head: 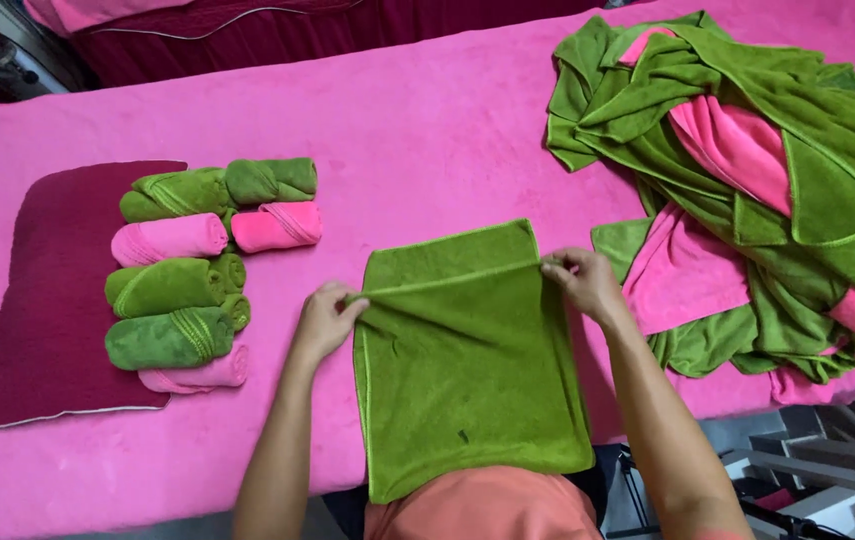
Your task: Folding and rolling small towels into decorative shapes on a massage table.
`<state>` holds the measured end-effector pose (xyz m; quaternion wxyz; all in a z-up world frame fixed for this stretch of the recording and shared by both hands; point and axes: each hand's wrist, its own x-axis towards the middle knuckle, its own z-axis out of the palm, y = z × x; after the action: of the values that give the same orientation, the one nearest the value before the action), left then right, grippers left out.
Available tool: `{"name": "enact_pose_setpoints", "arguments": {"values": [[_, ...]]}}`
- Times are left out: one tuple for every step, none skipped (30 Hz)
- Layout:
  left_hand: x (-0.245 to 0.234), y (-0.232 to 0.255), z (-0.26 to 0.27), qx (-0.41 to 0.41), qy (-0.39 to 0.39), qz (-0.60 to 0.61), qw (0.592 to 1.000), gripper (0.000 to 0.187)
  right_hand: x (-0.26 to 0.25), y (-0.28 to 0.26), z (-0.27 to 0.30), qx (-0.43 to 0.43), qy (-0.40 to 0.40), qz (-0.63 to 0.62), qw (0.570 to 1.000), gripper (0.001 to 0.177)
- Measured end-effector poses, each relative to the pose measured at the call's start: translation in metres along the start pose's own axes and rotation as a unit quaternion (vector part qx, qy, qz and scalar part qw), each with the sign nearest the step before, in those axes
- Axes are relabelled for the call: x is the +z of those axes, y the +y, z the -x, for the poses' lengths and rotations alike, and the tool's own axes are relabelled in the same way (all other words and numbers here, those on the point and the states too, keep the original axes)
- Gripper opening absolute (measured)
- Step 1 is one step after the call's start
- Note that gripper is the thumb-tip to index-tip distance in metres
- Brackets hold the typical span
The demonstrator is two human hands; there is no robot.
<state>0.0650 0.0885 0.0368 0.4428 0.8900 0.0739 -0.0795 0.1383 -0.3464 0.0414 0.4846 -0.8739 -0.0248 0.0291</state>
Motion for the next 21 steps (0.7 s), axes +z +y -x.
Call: {"name": "enact_pose_setpoints", "arguments": {"values": [[0.004,-0.004,-0.014,0.075,0.029,-0.023,0.997,0.011,0.004,0.003,-0.014,-0.03,0.011,0.032,0.999,0.02],[0.008,-0.008,-0.028,0.149,0.058,-0.046,0.986,0.016,0.008,0.006,-0.027,-0.06,0.021,0.063,0.996,0.023],[0.012,-0.003,-0.039,0.148,0.058,-0.047,0.986,0.016,0.018,0.015,-0.044,-0.06,0.021,0.063,0.996,0.023],[0.017,0.003,-0.049,0.166,0.059,-0.074,0.982,0.017,0.028,0.025,-0.062,-0.104,0.021,0.094,0.99,0.024],[0.022,0.01,-0.062,0.184,0.061,-0.1,0.976,0.019,0.036,0.033,-0.081,-0.148,0.023,0.125,0.981,0.026],[0.028,0.0,-0.074,0.186,0.061,-0.1,0.976,0.019,0.043,0.04,-0.088,-0.148,0.024,0.126,0.981,0.026],[0.034,-0.007,-0.089,0.177,0.044,-0.143,0.973,0.019,0.049,0.046,-0.097,-0.136,0.021,0.142,0.98,0.024],[0.04,-0.015,-0.104,0.168,0.026,-0.186,0.968,0.018,0.056,0.052,-0.107,-0.124,0.018,0.159,0.979,0.024],[0.04,-0.016,-0.111,0.17,0.027,-0.185,0.968,0.018,0.055,0.048,-0.107,-0.125,0.019,0.16,0.979,0.024],[0.041,-0.018,-0.118,0.173,0.015,-0.201,0.964,0.02,0.055,0.044,-0.107,-0.087,-0.003,0.134,0.987,0.022],[0.043,-0.024,-0.121,0.173,0.001,-0.216,0.961,0.022,0.057,0.043,-0.103,-0.046,-0.028,0.107,0.993,0.022],[0.04,-0.024,-0.115,0.171,-0.001,-0.216,0.961,0.022,0.051,0.033,-0.096,-0.044,-0.03,0.107,0.993,0.022],[0.035,-0.024,-0.113,0.166,-0.011,-0.216,0.962,0.021,0.045,0.021,-0.091,-0.036,-0.034,0.072,0.996,0.022],[0.029,-0.022,-0.11,0.161,-0.02,-0.216,0.963,0.021,0.038,0.009,-0.086,-0.027,-0.038,0.037,0.998,0.022],[0.018,-0.016,-0.101,0.161,-0.019,-0.216,0.963,0.021,0.029,0.003,-0.081,-0.029,-0.039,0.037,0.998,0.022],[0.008,-0.009,-0.092,0.151,-0.035,-0.222,0.963,0.022,0.02,-0.004,-0.076,-0.061,-0.035,0.013,0.997,0.019],[-0.003,-0.004,-0.082,0.14,-0.052,-0.229,0.962,0.023,0.011,-0.01,-0.071,-0.094,-0.033,-0.011,0.995,0.017],[-0.014,0.0,-0.075,0.139,-0.051,-0.229,0.962,0.023,-0.004,-0.024,-0.065,-0.095,-0.034,-0.012,0.995,0.017],[-0.025,0.001,-0.064,0.144,-0.066,-0.237,0.959,0.02,-0.017,-0.036,-0.056,-0.146,-0.051,-0.048,0.987,0.016],[-0.035,0.003,-0.054,0.148,-0.082,-0.244,0.955,0.017,-0.031,-0.049,-0.047,-0.196,-0.068,-0.085,0.974,0.015],[-0.048,0.016,-0.042,0.148,-0.082,-0.245,0.955,0.017,-0.044,-0.066,-0.041,-0.196,-0.068,-0.087,0.974,0.015]]}}
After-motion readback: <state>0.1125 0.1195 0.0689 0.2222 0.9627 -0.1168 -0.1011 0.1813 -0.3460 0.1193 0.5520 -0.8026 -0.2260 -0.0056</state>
